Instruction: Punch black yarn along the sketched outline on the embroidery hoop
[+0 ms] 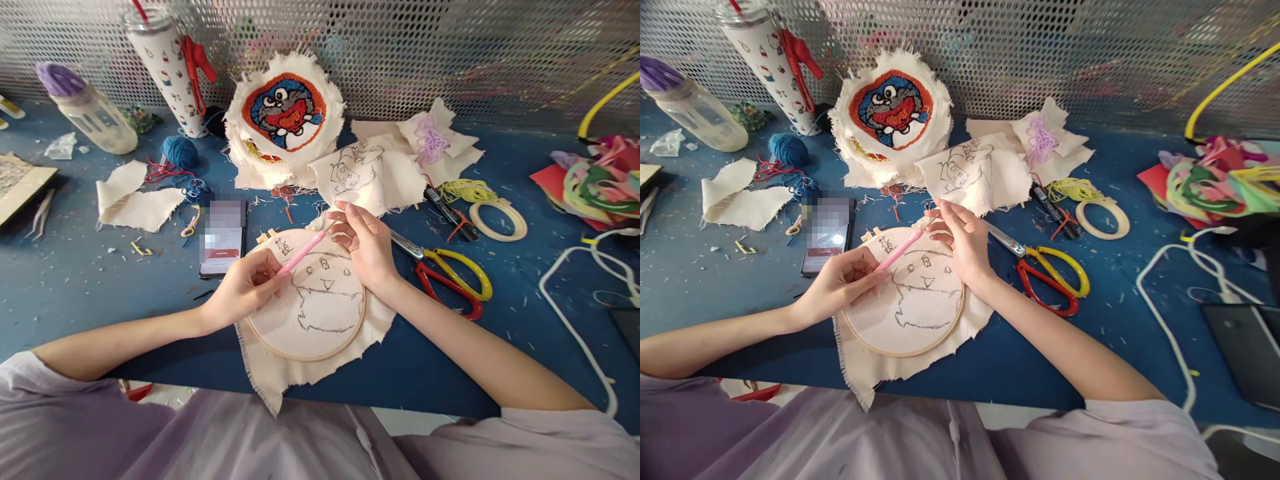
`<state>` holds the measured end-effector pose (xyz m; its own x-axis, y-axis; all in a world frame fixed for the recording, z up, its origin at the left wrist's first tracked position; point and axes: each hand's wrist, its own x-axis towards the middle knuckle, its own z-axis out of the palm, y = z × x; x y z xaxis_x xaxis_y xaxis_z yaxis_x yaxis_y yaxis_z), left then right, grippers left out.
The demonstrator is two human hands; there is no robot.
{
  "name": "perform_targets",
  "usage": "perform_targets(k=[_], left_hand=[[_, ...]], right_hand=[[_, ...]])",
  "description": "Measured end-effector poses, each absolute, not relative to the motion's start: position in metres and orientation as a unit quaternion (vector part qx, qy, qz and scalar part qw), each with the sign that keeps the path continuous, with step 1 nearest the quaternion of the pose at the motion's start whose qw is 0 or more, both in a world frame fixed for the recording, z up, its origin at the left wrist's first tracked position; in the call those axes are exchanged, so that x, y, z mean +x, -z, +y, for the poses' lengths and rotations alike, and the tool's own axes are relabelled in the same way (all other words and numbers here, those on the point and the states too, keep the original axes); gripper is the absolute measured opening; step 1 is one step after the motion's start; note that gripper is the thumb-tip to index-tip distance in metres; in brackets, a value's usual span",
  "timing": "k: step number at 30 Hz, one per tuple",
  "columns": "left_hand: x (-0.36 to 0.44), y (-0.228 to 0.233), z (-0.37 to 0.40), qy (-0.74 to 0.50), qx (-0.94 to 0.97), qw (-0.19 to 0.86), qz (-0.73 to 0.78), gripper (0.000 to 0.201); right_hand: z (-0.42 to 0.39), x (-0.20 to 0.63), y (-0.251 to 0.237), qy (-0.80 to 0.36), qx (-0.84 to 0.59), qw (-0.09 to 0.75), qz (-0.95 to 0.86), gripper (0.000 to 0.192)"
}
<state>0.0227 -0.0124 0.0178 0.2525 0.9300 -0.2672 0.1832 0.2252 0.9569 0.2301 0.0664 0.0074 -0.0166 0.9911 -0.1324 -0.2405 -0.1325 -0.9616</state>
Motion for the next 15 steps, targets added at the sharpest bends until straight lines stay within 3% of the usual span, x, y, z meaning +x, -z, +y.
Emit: perform_targets(k=[8,15], left_hand=[[0.0206,-0.0234,-0.0075,-0.294,0.524,0.627,0.496,0.025],[0.0187,-0.0186,-0.0081,-0.296,0.524,0.639,0.480,0.025]], right_hand=[[0.0717,0.2348,-0.0052,-0.623,-0.448,0.526,-0.368,0.017],[0.0755,0.2352,-0.0019,-0.633,-0.452,0.523,-0.347,0.019]])
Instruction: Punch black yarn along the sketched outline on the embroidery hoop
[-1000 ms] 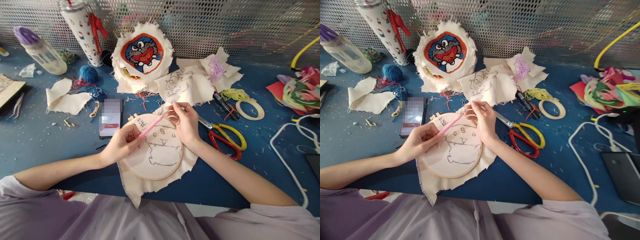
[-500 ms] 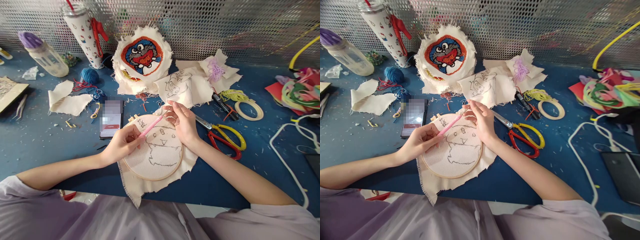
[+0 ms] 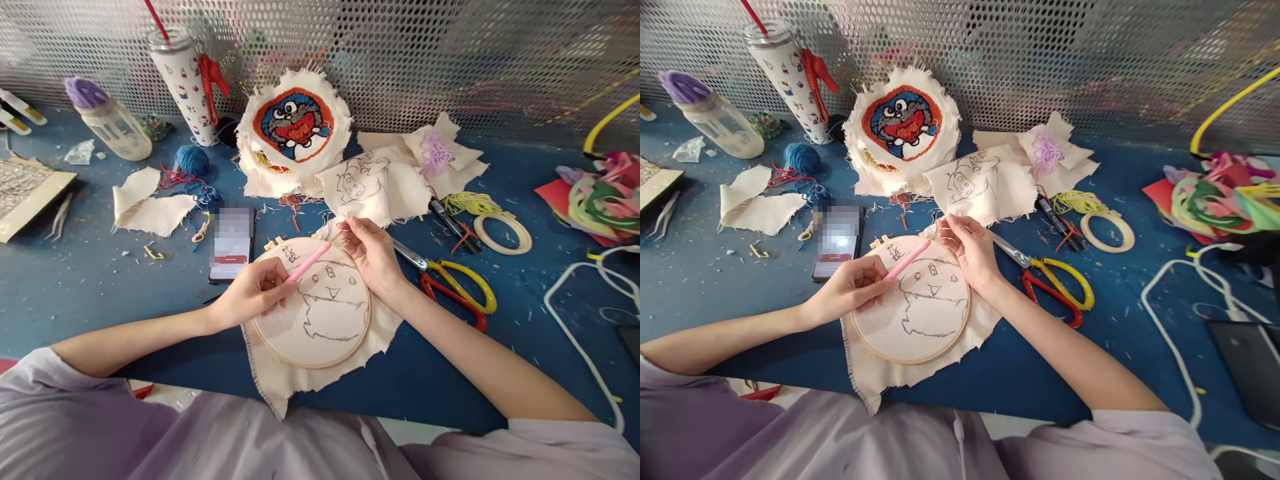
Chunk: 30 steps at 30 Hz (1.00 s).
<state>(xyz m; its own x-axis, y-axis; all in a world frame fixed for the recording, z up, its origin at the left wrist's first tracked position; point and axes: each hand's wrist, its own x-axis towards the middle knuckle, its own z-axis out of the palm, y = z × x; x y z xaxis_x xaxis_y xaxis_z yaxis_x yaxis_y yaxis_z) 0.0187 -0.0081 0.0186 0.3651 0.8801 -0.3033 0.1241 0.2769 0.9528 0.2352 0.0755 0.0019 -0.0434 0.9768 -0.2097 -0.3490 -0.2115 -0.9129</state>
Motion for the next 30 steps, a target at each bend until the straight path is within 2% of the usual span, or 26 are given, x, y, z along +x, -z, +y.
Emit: perform_targets(k=[20,30], left_hand=[[0.0191,-0.0154,-0.0107,-0.291,0.533,0.622,0.494,0.024],[0.0211,-0.0130,-0.0117,-0.282,0.512,0.645,0.492,0.022]], right_hand=[[0.0756,0.2360,-0.0026,-0.658,-0.425,0.492,-0.380,0.019],[0.0733,0.2348,-0.0069,-0.653,-0.443,0.489,-0.372,0.018]])
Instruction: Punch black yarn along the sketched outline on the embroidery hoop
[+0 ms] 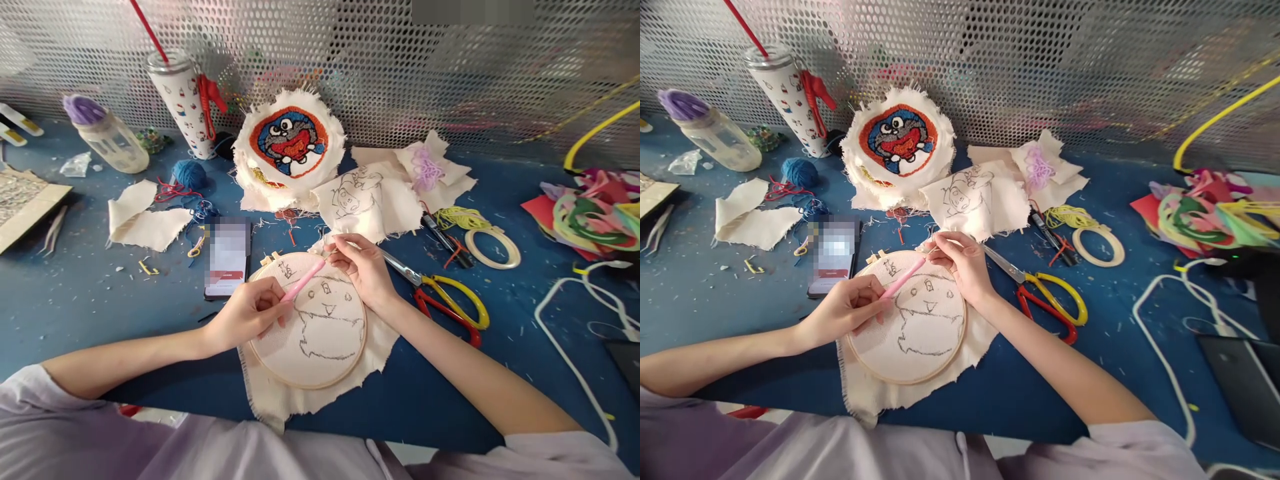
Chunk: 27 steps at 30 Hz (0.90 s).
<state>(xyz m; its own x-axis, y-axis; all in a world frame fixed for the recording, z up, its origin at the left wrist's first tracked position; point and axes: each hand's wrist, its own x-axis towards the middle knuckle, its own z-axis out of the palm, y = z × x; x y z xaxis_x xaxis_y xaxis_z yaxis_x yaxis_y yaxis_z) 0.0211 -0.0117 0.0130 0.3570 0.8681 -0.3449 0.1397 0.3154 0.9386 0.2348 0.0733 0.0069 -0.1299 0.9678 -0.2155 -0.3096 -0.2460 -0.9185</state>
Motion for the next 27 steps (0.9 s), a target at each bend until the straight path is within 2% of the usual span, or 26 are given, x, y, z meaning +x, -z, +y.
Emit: perform_targets(k=[11,27], left_hand=[[0.0216,-0.0146,-0.0133,-0.288,0.505,0.656,0.481,0.022],[0.0231,-0.0193,-0.0109,-0.286,0.501,0.650,0.494,0.023]], right_hand=[[0.0742,0.2371,-0.0046,-0.659,-0.440,0.495,-0.358,0.028],[0.0694,0.2346,-0.0072,-0.651,-0.434,0.480,-0.396,0.015]])
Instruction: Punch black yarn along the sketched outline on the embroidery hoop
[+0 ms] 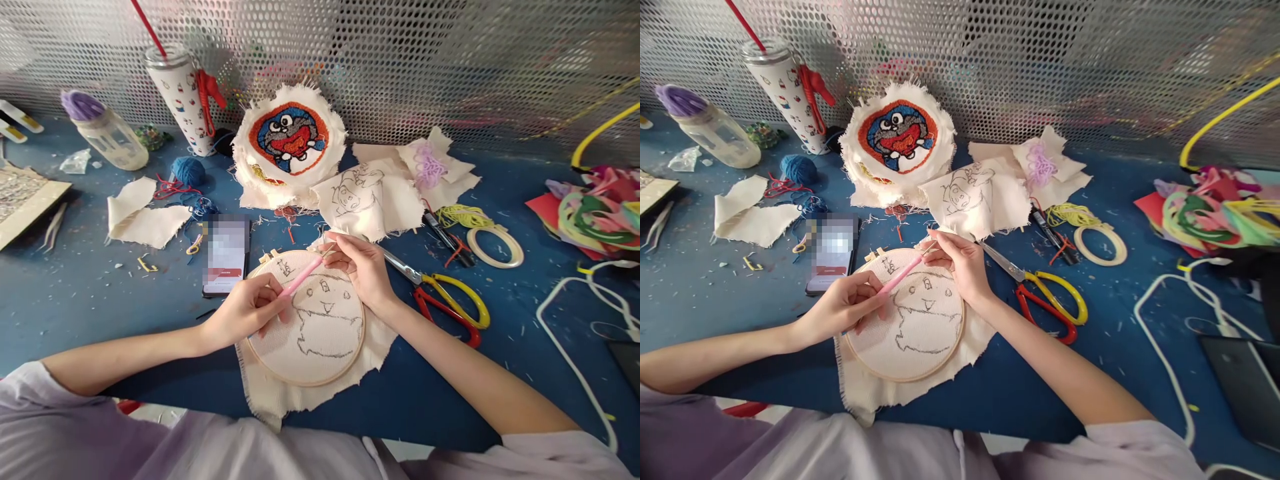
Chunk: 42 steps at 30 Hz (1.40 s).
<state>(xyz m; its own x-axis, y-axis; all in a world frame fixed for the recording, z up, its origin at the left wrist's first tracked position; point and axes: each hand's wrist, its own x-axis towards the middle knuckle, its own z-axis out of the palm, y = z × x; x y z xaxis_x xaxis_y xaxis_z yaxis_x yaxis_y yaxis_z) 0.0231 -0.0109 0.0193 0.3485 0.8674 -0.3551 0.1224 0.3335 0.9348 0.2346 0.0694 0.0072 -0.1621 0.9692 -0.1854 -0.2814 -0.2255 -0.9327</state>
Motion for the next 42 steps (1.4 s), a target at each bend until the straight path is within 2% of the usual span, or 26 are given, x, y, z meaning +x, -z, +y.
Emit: perform_targets(k=[5,15,35,42], left_hand=[[0.0234,-0.0185,-0.0106,-0.285,0.511,0.644,0.493,0.027],[0.0234,-0.0169,-0.0105,-0.298,0.491,0.644,0.505,0.023],[0.0225,-0.0184,-0.0080,-0.296,0.505,0.641,0.496,0.023],[0.0231,-0.0134,-0.0115,-0.338,0.492,0.640,0.484,0.026]], right_hand=[[0.0706,0.2346,-0.0058,-0.653,-0.430,0.476,-0.403,0.017],[0.0711,0.2357,-0.0062,-0.657,-0.434,0.481,-0.386,0.024],[0.0708,0.2338,-0.0048,-0.653,-0.428,0.492,-0.385,0.022],[0.0765,0.2375,-0.0109,-0.687,-0.437,0.458,-0.357,0.030]])
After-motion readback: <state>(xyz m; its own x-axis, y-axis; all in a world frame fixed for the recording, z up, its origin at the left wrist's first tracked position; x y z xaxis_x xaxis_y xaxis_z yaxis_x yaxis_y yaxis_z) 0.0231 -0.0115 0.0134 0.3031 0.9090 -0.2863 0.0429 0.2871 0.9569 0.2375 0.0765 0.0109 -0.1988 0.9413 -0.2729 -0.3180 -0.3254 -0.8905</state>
